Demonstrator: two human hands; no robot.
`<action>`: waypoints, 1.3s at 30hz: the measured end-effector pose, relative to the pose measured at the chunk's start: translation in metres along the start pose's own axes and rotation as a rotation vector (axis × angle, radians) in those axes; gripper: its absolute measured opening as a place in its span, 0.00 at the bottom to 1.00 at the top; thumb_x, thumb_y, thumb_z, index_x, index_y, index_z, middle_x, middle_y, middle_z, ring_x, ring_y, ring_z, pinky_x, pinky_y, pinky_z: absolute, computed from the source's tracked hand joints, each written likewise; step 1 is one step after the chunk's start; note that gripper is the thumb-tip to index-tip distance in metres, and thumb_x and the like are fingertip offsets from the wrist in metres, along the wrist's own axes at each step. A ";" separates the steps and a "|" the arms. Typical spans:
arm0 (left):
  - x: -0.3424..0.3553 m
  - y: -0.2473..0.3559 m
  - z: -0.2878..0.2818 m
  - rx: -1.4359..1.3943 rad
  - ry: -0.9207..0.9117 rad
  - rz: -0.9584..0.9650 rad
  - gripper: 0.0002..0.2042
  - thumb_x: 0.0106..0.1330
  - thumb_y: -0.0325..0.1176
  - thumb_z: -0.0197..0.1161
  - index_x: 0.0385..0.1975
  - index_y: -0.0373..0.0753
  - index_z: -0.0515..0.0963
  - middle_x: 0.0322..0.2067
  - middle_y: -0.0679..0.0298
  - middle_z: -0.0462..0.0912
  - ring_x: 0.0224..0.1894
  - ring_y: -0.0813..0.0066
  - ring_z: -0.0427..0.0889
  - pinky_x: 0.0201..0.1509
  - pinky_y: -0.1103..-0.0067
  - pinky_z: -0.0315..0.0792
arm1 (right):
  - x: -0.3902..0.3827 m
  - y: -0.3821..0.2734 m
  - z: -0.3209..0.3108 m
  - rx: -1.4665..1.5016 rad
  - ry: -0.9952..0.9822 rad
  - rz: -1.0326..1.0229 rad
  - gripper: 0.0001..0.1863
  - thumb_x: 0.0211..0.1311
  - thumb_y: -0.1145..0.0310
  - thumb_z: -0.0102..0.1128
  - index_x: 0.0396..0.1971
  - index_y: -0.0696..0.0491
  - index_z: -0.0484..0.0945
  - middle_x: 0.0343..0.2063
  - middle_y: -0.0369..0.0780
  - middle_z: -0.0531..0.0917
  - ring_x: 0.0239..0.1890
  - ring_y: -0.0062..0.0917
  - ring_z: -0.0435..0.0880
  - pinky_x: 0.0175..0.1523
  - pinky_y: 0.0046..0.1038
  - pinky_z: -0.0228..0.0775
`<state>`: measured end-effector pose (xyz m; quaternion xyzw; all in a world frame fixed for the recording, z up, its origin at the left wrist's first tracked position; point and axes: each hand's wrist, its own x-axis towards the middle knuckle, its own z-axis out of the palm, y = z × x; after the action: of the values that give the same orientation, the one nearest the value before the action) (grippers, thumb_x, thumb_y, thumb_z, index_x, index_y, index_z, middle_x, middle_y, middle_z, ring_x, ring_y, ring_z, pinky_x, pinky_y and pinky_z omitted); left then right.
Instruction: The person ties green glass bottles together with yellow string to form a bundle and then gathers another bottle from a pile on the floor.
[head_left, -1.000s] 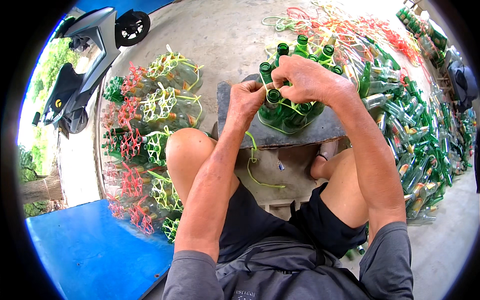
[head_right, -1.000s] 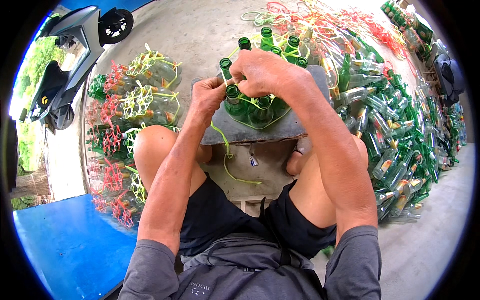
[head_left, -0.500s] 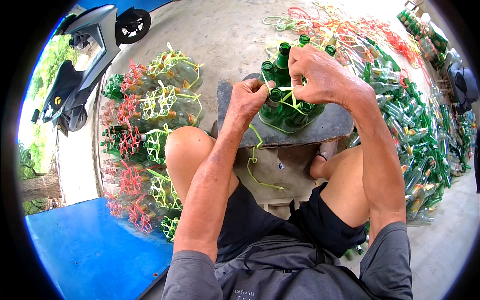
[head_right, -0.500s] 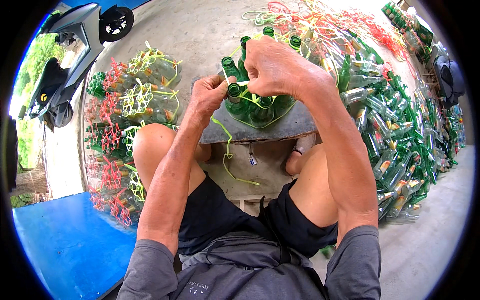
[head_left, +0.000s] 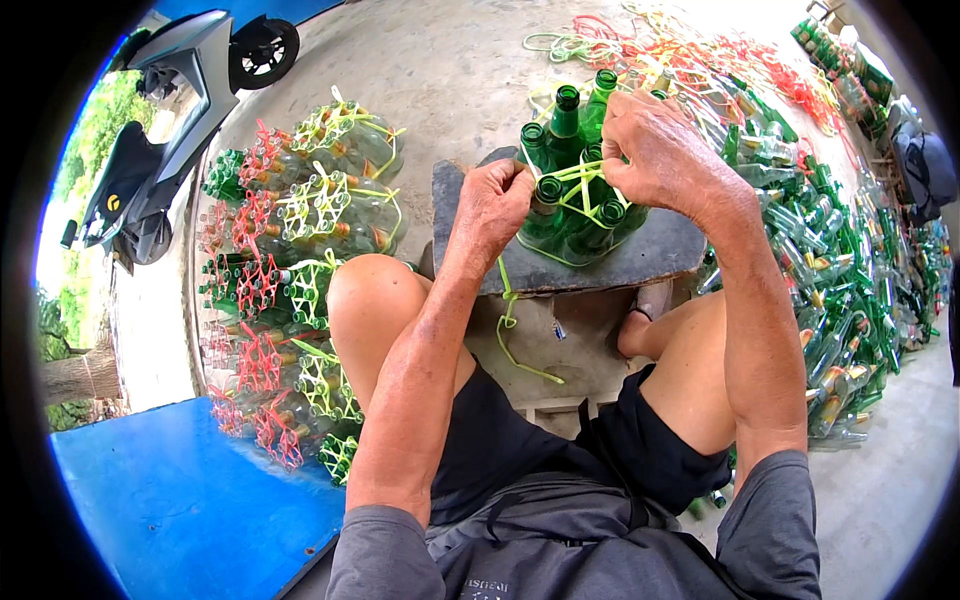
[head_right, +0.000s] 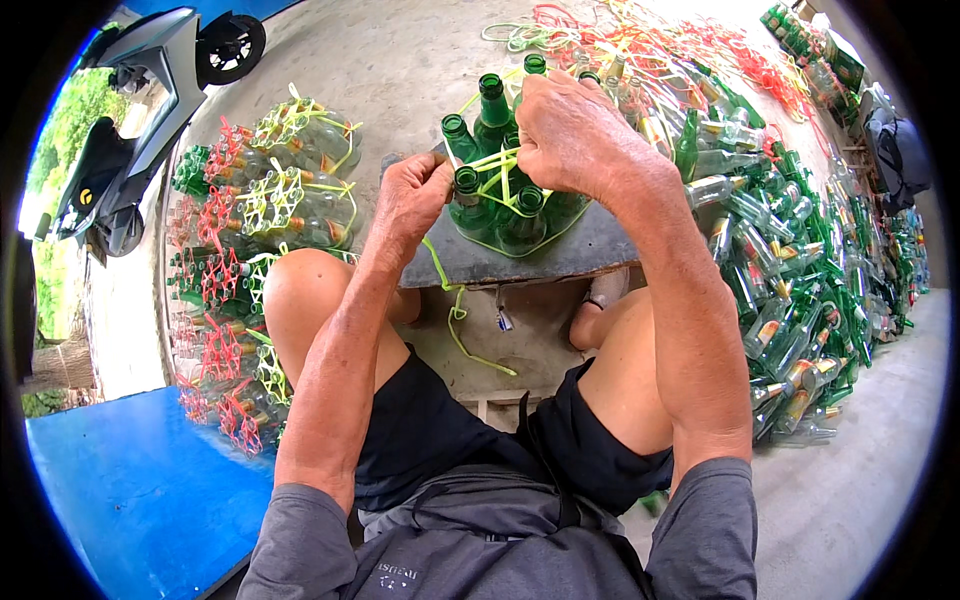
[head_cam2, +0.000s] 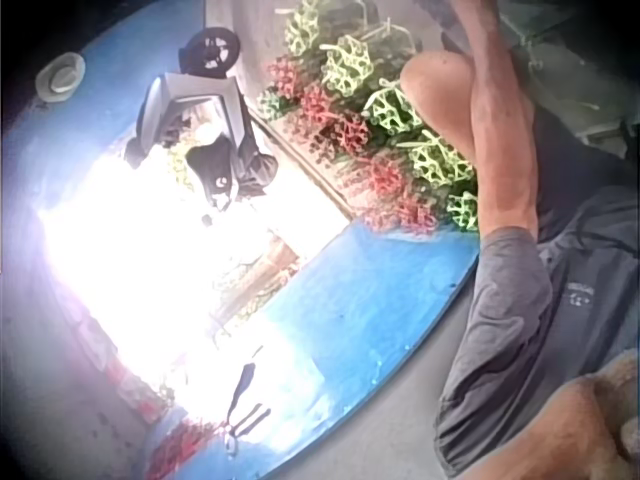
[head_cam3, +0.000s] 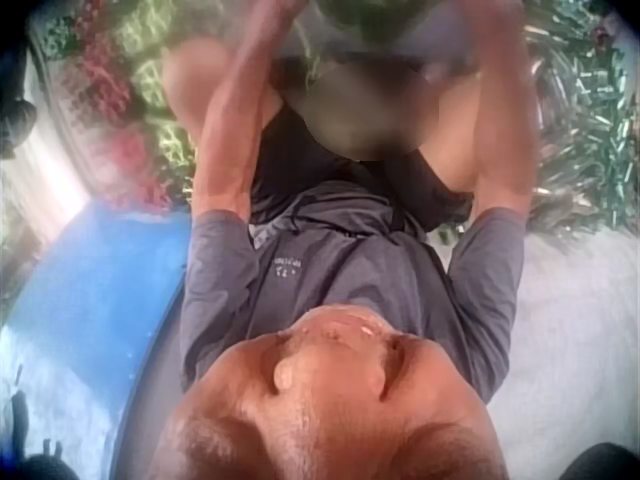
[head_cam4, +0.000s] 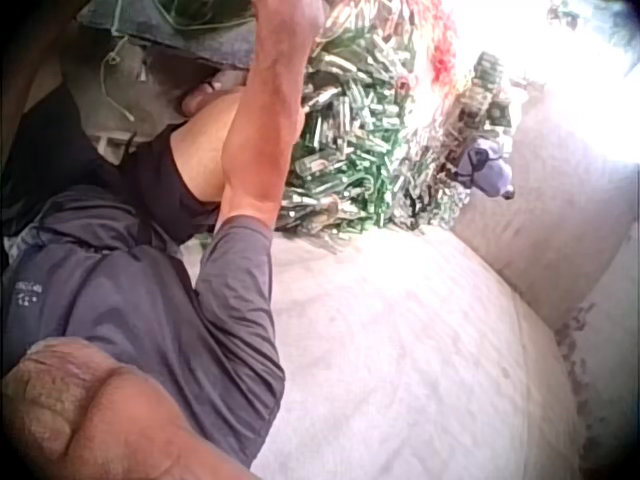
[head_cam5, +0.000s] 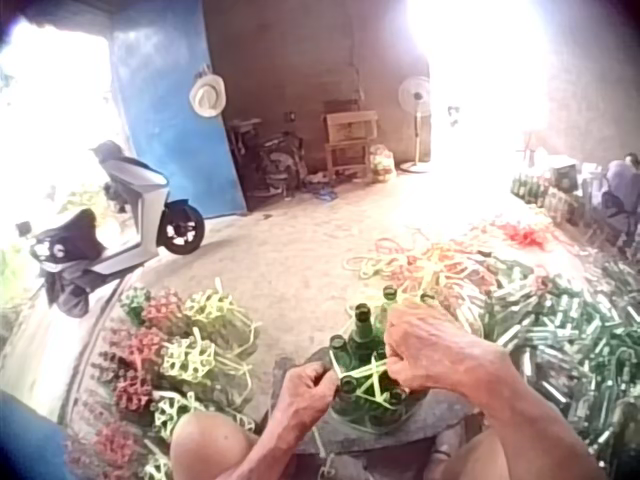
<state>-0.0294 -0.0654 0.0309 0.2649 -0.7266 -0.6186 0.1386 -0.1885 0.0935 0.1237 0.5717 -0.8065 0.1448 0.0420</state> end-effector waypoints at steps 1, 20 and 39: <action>0.000 -0.002 -0.001 0.016 0.003 0.017 0.12 0.76 0.35 0.62 0.41 0.31 0.87 0.28 0.74 0.82 0.30 0.87 0.72 0.35 0.82 0.68 | 0.000 0.000 0.001 -0.011 0.001 0.000 0.10 0.48 0.74 0.57 0.28 0.65 0.80 0.36 0.55 0.82 0.49 0.49 0.82 0.56 0.44 0.74; -0.006 -0.003 -0.002 0.103 0.025 0.099 0.11 0.74 0.29 0.55 0.42 0.29 0.84 0.29 0.67 0.82 0.32 0.83 0.76 0.39 0.80 0.73 | 0.005 0.013 0.011 -0.064 -0.019 -0.003 0.08 0.57 0.72 0.58 0.27 0.61 0.83 0.35 0.52 0.82 0.43 0.48 0.84 0.52 0.45 0.75; -0.008 0.024 -0.010 0.069 -0.031 -0.045 0.11 0.68 0.28 0.60 0.44 0.32 0.86 0.29 0.73 0.81 0.32 0.87 0.73 0.36 0.83 0.68 | 0.016 0.034 0.032 0.029 -0.065 0.044 0.05 0.52 0.76 0.59 0.25 0.58 0.83 0.32 0.47 0.85 0.42 0.44 0.83 0.48 0.44 0.75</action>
<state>-0.0229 -0.0667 0.0571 0.2763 -0.7435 -0.6001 0.1039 -0.2230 0.0805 0.0906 0.5587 -0.8176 0.1389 0.0042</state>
